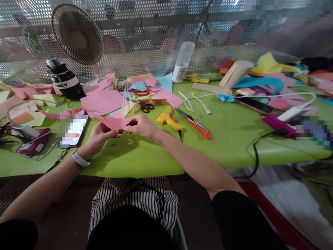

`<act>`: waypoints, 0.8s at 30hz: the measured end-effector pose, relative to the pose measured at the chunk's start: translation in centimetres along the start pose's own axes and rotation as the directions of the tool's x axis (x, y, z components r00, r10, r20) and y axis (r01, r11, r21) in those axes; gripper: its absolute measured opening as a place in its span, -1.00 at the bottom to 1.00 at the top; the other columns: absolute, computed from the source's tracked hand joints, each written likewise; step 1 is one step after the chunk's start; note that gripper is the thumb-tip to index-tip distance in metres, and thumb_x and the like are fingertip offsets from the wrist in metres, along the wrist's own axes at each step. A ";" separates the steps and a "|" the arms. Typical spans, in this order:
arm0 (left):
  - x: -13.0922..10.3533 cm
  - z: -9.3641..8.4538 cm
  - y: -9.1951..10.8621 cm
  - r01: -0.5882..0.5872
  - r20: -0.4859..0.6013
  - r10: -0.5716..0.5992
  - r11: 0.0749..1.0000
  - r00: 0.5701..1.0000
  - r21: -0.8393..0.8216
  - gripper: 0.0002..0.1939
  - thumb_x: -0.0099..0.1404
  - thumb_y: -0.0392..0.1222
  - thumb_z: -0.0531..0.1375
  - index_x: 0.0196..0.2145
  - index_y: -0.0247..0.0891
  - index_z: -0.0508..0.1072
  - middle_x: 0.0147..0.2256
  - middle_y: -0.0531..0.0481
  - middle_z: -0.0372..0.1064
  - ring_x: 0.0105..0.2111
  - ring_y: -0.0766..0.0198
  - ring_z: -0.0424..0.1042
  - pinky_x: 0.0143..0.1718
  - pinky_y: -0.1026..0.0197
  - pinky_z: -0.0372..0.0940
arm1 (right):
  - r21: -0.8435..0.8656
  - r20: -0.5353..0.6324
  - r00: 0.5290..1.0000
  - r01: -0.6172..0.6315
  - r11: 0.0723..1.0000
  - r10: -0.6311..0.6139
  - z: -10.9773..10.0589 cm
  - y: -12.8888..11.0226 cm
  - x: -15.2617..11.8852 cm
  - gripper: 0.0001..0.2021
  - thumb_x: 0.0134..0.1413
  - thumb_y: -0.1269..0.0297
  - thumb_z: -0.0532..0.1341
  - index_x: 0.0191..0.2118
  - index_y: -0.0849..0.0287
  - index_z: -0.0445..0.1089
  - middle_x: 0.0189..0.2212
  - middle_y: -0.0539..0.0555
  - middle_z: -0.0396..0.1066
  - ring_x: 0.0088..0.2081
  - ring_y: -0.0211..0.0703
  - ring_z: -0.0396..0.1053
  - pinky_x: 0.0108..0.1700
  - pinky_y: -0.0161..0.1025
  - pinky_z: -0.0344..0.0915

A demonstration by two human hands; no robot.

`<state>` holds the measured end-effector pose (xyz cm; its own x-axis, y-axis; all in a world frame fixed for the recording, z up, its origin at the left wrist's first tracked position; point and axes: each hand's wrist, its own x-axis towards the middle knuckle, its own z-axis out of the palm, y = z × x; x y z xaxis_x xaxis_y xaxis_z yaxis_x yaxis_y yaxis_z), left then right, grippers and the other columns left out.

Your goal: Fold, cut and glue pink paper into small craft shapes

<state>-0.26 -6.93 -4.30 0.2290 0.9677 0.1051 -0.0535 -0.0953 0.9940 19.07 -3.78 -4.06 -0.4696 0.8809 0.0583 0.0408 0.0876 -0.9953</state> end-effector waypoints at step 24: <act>0.1 -0.8 0.1 0.081 0.066 -0.079 0.996 0.995 -0.029 -0.66 -0.03 -0.23 0.45 -0.29 -0.36 0.50 -0.39 -0.09 0.51 -0.45 0.29 0.49 -0.37 0.24 0.47 | -0.111 0.073 0.997 0.033 0.993 -0.025 -4.6 -1.9 0.3 -0.92 -0.23 0.32 0.36 -0.51 0.20 0.58 -0.55 0.07 0.53 -0.52 -0.24 0.38 -0.43 -0.26 0.36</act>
<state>-1.04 -6.68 -4.24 0.2960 0.9548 0.0285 -0.0629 -0.0103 0.9980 22.89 -1.55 -1.81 -0.5340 0.8420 0.0770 0.1230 0.1675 -0.9782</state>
